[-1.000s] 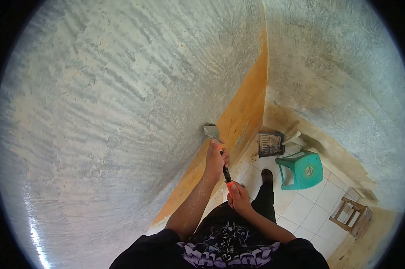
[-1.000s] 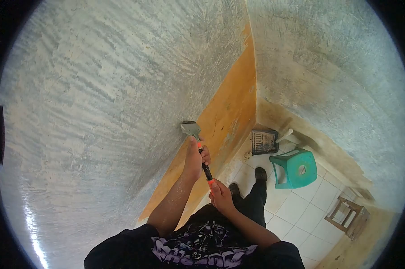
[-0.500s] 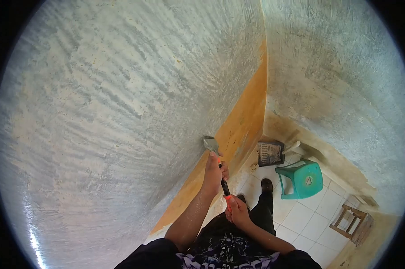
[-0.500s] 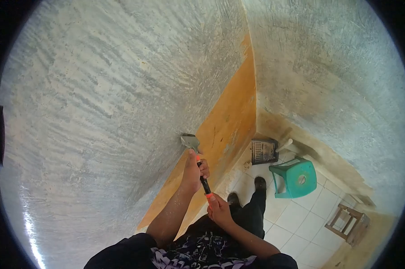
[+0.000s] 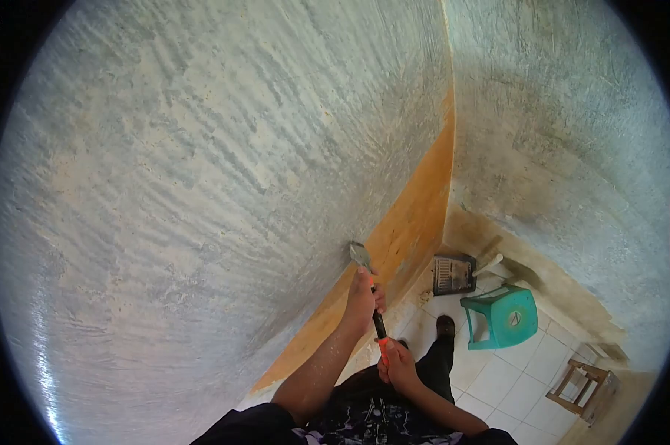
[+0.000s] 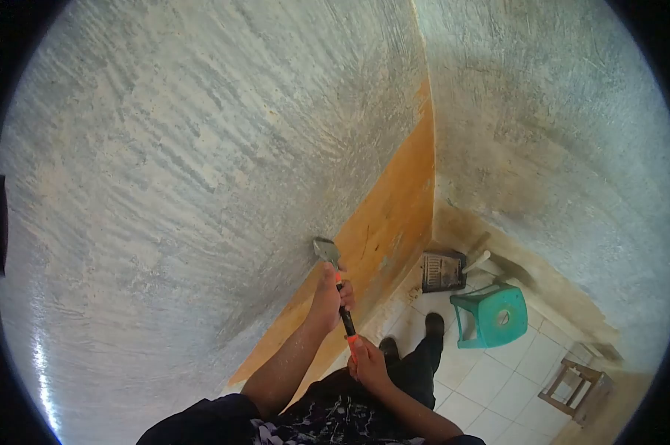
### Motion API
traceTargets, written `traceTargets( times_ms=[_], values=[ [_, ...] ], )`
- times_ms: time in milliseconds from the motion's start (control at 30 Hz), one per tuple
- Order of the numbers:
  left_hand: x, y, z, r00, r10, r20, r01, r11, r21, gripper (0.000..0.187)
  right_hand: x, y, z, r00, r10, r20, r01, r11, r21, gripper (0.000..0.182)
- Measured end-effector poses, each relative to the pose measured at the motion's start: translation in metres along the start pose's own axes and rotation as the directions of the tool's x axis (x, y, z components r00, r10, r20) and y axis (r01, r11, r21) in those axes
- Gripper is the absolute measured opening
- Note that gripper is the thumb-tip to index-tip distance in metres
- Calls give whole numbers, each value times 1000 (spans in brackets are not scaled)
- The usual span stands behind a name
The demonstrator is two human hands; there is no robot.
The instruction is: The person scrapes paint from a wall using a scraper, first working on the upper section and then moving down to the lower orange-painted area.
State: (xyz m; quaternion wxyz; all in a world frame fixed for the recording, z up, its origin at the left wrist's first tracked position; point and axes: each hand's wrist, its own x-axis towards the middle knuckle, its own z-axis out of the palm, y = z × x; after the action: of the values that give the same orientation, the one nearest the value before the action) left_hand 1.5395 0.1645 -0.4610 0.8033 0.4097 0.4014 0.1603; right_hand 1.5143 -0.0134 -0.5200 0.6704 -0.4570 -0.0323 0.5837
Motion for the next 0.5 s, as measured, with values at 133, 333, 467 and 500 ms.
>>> traceTargets(
  times_ms=[133, 333, 467, 500],
  values=[
    [5, 0, 3, 1000, 27, 11, -27, 999, 23, 47, 5, -3, -2, 1000, 14, -2, -14, 1000, 26, 46],
    [5, 0, 5, 1000, 16, -1, -16, 1000, 2, 46, 5, -6, -7, 1000, 13, -1, -13, 999, -45, 46],
    [7, -1, 6, 999, 32, -2, -32, 999, 7, 45, 8, -9, -9, 1000, -2, 10, 3, 999, -45, 47],
    [7, -1, 7, 999, 33, -1, -33, 999, 0, 45, 8, -8, -10, 1000, 3, 7, -2, 999, -50, 47]
  ],
)
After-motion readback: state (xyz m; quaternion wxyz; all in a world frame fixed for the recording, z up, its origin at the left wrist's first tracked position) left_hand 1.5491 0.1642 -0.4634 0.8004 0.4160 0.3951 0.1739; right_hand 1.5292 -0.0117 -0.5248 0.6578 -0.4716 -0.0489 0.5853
